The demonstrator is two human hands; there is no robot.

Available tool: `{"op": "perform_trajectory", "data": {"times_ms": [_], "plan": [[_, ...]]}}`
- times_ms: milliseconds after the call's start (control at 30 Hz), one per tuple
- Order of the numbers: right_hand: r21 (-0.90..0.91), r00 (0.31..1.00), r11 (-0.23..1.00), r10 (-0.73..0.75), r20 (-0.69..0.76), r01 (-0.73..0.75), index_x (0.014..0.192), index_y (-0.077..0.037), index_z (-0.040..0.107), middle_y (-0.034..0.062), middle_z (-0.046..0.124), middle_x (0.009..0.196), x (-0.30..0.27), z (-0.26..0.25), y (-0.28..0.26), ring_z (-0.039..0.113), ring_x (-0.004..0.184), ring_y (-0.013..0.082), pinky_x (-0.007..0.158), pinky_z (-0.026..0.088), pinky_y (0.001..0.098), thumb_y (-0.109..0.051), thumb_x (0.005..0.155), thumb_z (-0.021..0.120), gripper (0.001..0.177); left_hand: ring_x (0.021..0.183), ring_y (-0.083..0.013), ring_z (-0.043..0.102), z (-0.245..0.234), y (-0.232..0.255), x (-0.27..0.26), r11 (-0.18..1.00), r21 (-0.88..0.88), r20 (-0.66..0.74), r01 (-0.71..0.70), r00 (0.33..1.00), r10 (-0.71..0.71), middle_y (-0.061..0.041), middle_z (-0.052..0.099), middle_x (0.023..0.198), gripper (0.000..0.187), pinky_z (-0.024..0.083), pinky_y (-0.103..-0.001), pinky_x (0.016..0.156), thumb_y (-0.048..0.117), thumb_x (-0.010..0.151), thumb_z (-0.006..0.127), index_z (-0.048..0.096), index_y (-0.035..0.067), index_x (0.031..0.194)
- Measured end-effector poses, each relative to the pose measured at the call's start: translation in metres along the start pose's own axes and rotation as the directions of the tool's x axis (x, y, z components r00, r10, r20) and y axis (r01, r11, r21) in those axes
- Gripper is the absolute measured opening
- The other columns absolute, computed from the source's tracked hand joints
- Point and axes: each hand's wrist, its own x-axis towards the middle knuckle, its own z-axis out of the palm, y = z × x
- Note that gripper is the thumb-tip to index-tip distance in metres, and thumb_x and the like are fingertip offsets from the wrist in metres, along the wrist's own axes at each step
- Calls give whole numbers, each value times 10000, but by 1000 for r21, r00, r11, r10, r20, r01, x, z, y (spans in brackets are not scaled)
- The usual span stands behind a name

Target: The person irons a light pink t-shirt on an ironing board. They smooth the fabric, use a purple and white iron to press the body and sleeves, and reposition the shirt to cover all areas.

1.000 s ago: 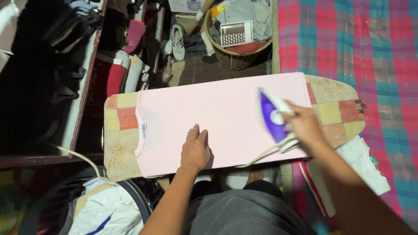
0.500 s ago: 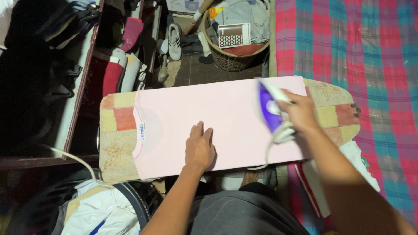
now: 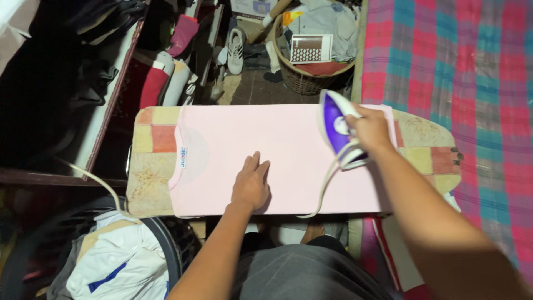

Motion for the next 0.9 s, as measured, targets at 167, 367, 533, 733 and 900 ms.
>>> {"op": "perform_trajectory", "data": {"times_ms": [167, 367, 533, 733, 900], "plan": [[-116, 978, 991, 48, -202, -72, 1327, -111, 722, 101, 744, 916, 8, -76, 44, 652, 712, 163, 647, 502, 308, -93, 950, 670, 380, 1490, -376, 298, 1, 10, -10, 998, 40, -25, 44, 999, -43, -158, 292, 1637, 546, 318, -449, 1185, 87, 886, 623, 543, 132, 1425], [199, 966, 975, 147, -214, -104, 1434, -9, 602, 59, 709, 910, -3, -121, 81, 622, 705, 118, 611, 488, 326, -79, 945, 635, 495, 1470, -420, 273, 16, 16, -44, 991, 77, -34, 113, 993, -111, -240, 241, 1609, 679, 332, -461, 1161, 139, 833, 673, 437, 63, 1465], [-127, 996, 988, 84, -15, -85, 1517, -94, 538, 128, 703, 881, -32, -134, 87, 595, 676, 164, 621, 490, 347, -101, 980, 643, 548, 1464, -417, 331, 40, 27, -75, 986, 35, -190, 166, 969, -156, -269, 287, 1594, 587, 377, -469, 1159, 159, 917, 605, 448, 27, 1467], [-149, 844, 961, -124, 523, 234, 1448, -129, 596, 59, 747, 1149, -77, -127, 75, 653, 954, 150, 883, 513, 292, -107, 917, 647, 533, 1526, -376, 184, 57, 43, -99, 926, 9, -79, 378, 923, -377, -145, 187, 1662, 581, 325, -484, 1166, 185, 972, 541, 356, 68, 1511], [-144, 659, 917, -152, 737, 373, 1361, -108, 655, 64, 775, 1257, -95, -93, 54, 694, 1122, 171, 1015, 494, 302, -124, 898, 670, 464, 1551, -345, 161, 60, 41, -116, 889, -36, -82, 457, 885, -458, -103, 152, 1691, 608, 317, -467, 1185, 210, 972, 524, 339, 99, 1540]]}}
